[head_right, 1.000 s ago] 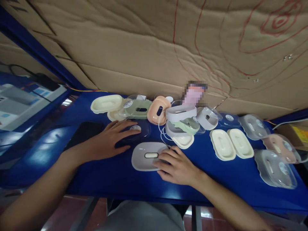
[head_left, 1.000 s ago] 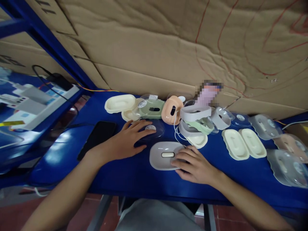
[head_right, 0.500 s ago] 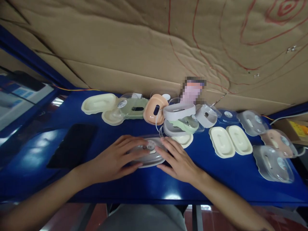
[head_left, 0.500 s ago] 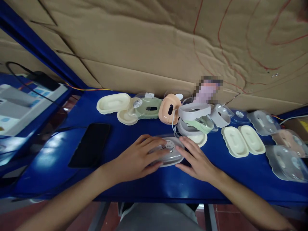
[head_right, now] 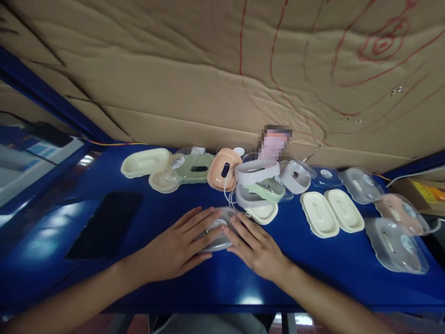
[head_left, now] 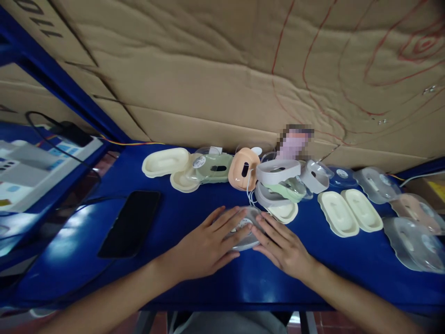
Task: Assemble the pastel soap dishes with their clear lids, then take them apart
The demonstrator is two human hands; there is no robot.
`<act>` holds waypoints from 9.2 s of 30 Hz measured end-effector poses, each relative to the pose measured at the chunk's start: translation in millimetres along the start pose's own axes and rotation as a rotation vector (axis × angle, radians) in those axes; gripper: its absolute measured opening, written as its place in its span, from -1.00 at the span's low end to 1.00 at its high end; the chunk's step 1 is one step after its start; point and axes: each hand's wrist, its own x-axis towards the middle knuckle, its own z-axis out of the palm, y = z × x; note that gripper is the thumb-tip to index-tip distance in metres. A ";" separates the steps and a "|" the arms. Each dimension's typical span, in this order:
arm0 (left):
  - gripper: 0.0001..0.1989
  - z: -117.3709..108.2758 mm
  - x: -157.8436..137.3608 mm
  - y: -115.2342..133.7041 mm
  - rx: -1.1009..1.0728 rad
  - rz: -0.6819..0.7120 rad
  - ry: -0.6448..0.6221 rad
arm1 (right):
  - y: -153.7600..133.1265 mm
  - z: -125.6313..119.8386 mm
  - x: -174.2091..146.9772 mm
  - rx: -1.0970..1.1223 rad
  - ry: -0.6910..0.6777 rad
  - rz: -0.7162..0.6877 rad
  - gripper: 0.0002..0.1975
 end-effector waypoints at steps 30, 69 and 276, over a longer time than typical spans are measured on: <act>-0.47 25.5 -3.0 15.1 -0.206 0.154 0.254 | -33.9 -14.6 -28.7 0.079 -0.140 0.115 -0.16; -0.46 2.8 44.5 -30.0 0.334 -0.247 0.083 | 35.5 -23.8 12.5 -0.227 -0.130 0.198 -0.65; -0.38 7.7 5.2 20.5 -0.280 0.078 0.181 | 6.1 -12.8 2.4 0.260 -0.211 -0.097 -0.29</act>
